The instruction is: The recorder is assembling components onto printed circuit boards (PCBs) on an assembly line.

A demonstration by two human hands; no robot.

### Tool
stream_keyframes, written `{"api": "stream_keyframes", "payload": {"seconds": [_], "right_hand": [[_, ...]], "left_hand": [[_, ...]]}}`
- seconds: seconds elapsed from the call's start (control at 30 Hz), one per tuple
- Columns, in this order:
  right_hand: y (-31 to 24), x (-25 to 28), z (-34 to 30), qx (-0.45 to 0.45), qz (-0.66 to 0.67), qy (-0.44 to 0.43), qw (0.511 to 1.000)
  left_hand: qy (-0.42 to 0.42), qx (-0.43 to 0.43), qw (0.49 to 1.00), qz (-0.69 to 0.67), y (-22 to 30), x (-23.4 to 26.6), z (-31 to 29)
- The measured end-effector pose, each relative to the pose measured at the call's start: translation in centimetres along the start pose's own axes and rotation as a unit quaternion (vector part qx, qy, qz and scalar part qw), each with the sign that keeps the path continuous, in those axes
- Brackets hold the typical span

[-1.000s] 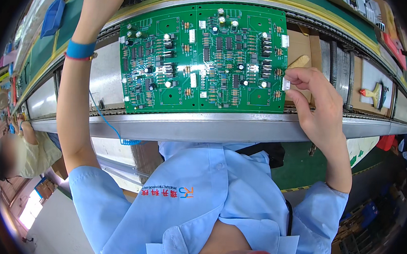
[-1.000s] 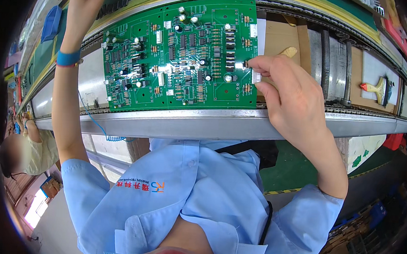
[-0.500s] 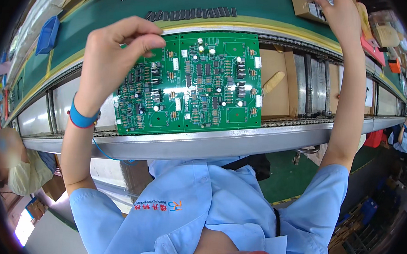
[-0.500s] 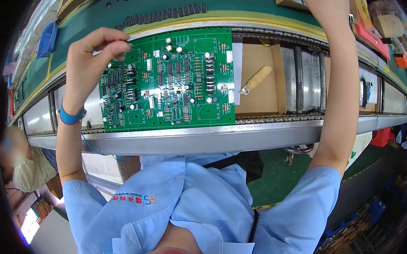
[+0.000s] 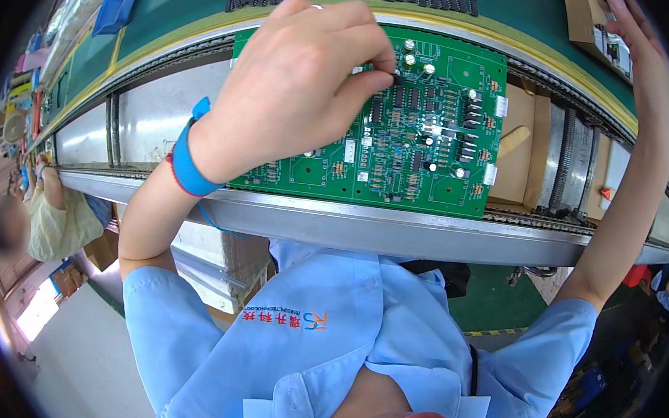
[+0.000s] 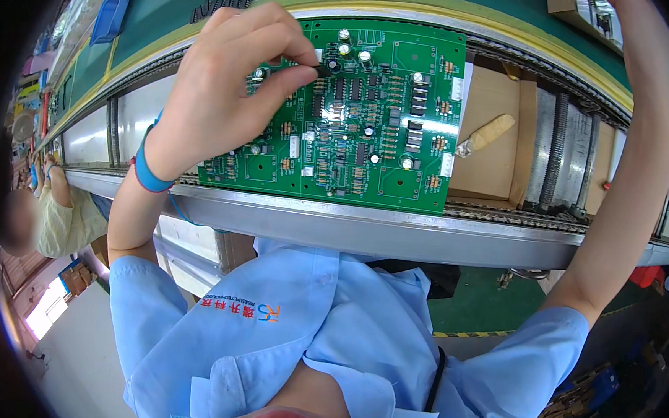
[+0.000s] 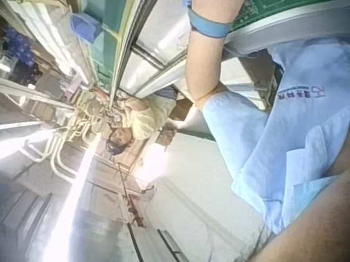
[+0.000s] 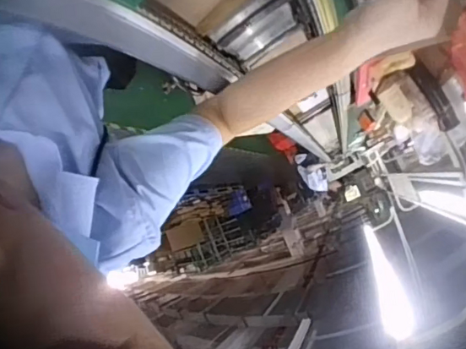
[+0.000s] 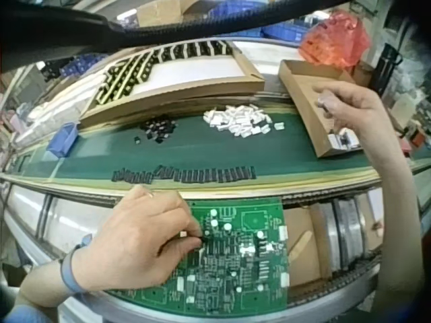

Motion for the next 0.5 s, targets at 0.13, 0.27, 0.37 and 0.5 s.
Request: {"api": "stream_keyframes", "payload": {"seconds": [0.13, 0.27, 0.37, 0.5], "right_hand": [[-3.1, -3.0, -4.8, -0.053, 0.047, -0.057, 0.996], [-3.1, -5.5, -6.7, -0.109, 0.134, -0.126, 0.977], [-2.3, -7.1, -6.9, -0.125, 0.104, -0.161, 0.973], [-1.7, -7.1, -6.8, -0.127, 0.096, -0.176, 0.971]], "left_hand": [[-0.017, -0.043, 0.998, 0.051, 0.6, -0.9, 1.2], [-0.03, -0.086, 0.992, 0.089, 2.1, -0.4, 2.9], [-0.055, -0.074, 0.992, 0.086, 1.9, -1.0, 2.6], [-0.07, -0.071, 0.993, 0.07, 1.9, -1.2, 3.0]]}}
Point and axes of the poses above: each hand's wrist, its own z-axis towards the middle knuckle, its own x-axis out of the back of the hand, y = z × x, the point moved 9 cm from there along z, towards the middle knuckle, and after that the axes turned 9 degrees about -x, right-handed, at the moved point
